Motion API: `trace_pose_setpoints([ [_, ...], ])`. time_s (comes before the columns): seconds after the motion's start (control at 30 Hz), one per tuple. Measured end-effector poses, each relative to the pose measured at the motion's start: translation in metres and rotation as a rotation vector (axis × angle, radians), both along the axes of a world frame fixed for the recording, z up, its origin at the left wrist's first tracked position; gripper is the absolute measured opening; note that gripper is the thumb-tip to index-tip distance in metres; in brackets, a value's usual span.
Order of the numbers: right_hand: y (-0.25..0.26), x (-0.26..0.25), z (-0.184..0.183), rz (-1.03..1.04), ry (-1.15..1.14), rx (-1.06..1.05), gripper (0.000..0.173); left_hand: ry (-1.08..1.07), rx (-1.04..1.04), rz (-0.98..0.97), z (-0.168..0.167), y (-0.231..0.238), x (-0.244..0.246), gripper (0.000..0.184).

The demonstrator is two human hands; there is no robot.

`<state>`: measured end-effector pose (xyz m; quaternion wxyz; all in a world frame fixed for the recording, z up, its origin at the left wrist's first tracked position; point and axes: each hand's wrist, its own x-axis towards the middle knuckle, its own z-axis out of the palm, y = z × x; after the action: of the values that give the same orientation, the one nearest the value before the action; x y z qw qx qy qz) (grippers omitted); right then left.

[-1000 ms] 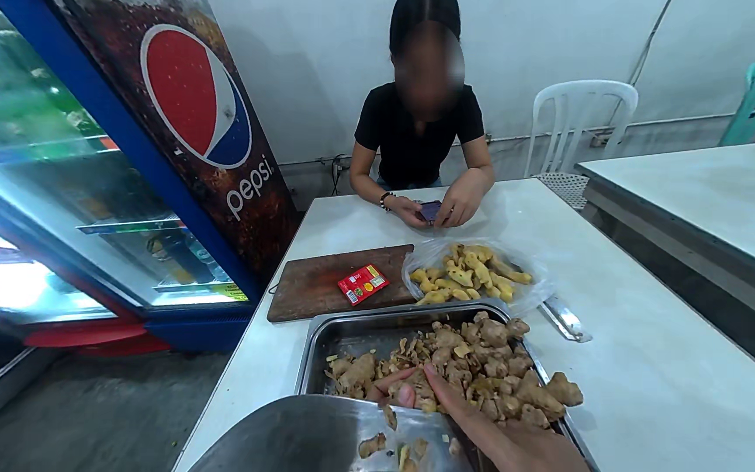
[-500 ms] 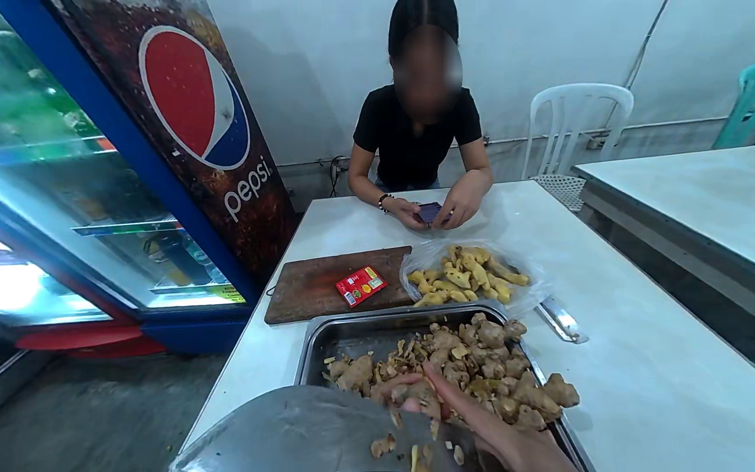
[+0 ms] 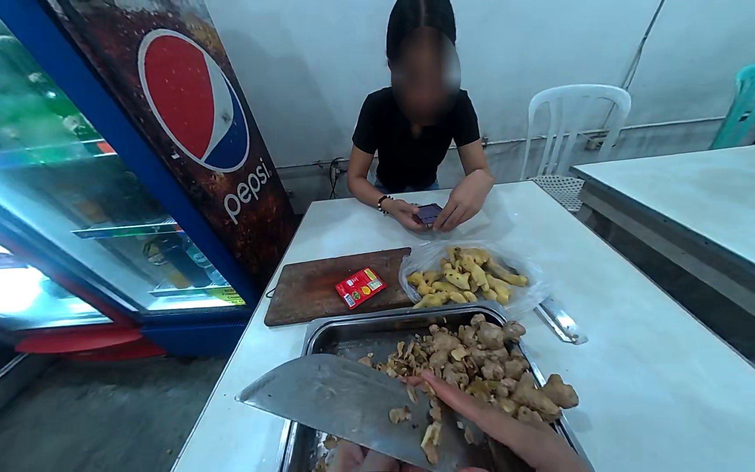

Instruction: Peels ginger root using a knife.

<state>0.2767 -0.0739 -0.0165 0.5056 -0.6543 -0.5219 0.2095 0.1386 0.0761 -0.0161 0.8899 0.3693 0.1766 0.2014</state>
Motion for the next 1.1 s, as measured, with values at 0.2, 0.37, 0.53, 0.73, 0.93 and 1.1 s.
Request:
trace_pose_setpoints([
  [0.2,-0.002,0.003,0.0,0.033,0.153,-0.009,0.056,0.059,0.05,-0.055,0.0,0.0,0.003,0.027],
  [0.37,-0.007,0.008,0.005,0.039,0.588,-0.062,0.054,0.011,0.121,-0.167,-0.004,0.008,0.005,0.033],
  [0.53,-0.006,0.006,0.006,0.086,0.625,-0.129,0.064,0.066,0.109,-0.12,0.004,0.009,0.007,0.039],
  [0.73,-0.002,-0.007,0.004,-0.044,0.124,-0.074,0.076,-0.04,-0.02,-0.089,-0.008,0.008,0.006,0.034],
  [0.93,0.0,-0.02,0.016,-0.171,-0.213,-0.201,0.088,-0.164,-0.075,-0.097,-0.024,0.004,-0.008,0.039],
  [1.1,-0.001,-0.019,0.014,-0.19,-0.351,-0.189,0.077,-0.099,-0.091,-0.016,-0.023,0.0,-0.009,0.029],
])
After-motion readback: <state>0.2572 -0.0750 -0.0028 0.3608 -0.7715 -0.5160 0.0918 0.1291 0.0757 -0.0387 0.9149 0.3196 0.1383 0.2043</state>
